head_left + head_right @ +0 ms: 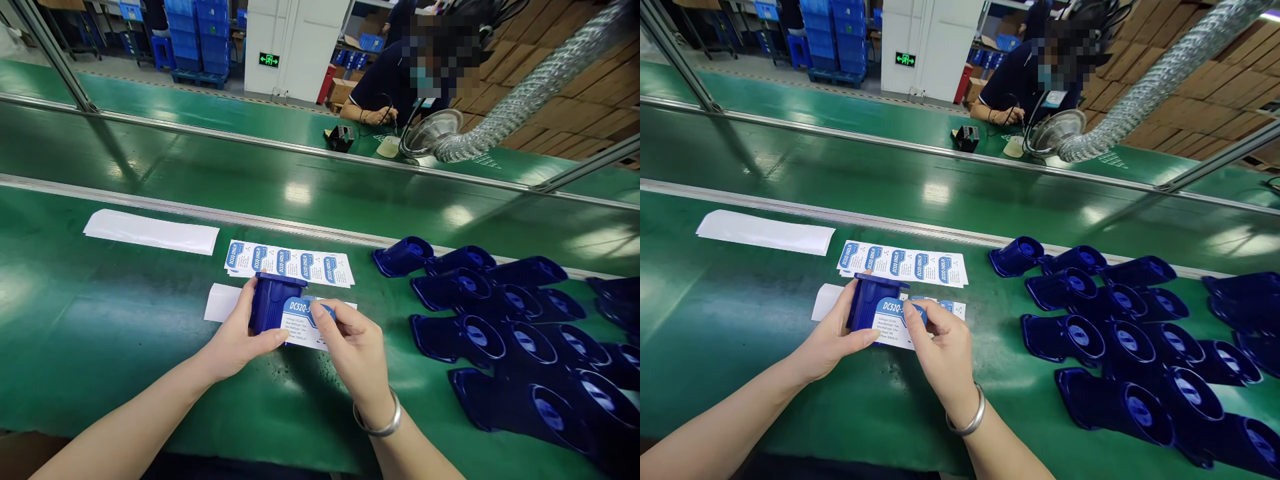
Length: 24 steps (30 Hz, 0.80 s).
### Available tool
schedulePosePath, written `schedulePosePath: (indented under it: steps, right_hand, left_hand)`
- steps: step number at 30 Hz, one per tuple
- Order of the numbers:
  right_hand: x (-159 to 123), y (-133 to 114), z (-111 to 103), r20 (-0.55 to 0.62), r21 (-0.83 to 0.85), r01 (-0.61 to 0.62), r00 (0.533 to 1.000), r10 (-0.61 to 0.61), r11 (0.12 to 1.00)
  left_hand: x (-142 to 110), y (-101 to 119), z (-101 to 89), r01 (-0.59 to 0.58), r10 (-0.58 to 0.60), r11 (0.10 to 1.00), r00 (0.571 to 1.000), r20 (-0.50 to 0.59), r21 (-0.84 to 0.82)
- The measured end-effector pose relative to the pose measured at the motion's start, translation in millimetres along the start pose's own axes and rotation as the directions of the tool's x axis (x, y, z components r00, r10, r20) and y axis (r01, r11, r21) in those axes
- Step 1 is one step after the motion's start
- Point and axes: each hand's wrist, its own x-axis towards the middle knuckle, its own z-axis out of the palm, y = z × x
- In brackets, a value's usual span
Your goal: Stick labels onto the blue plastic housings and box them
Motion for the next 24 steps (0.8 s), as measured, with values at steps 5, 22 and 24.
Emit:
schedulePosePath:
  steps: [5, 22, 24]
  right_hand:
    - [6.8, 2.2, -10.3, -0.233, -0.273, 0.349, 0.880, -0.414, 0.896]
    - [-6.0, -5.4, 12.3, 0.166, -0.401, 0.836, 0.468, -0.868, 0.374]
    - [-8.5, -5.3, 16.4, 0.148, -0.391, 0.845, 0.449, -0.881, 0.365]
  left_hand:
    - [-0.3, 2.8, -0.8, 0.056, -0.059, 0.996, 0.998, -0.037, -0.067]
    - [5.7, 3.9, 1.3, 0.040, -0.112, 0.968, 0.954, -0.280, -0.248]
    - [6.3, 5.8, 1.6, 0.029, -0.105, 0.968, 0.950, -0.295, -0.251]
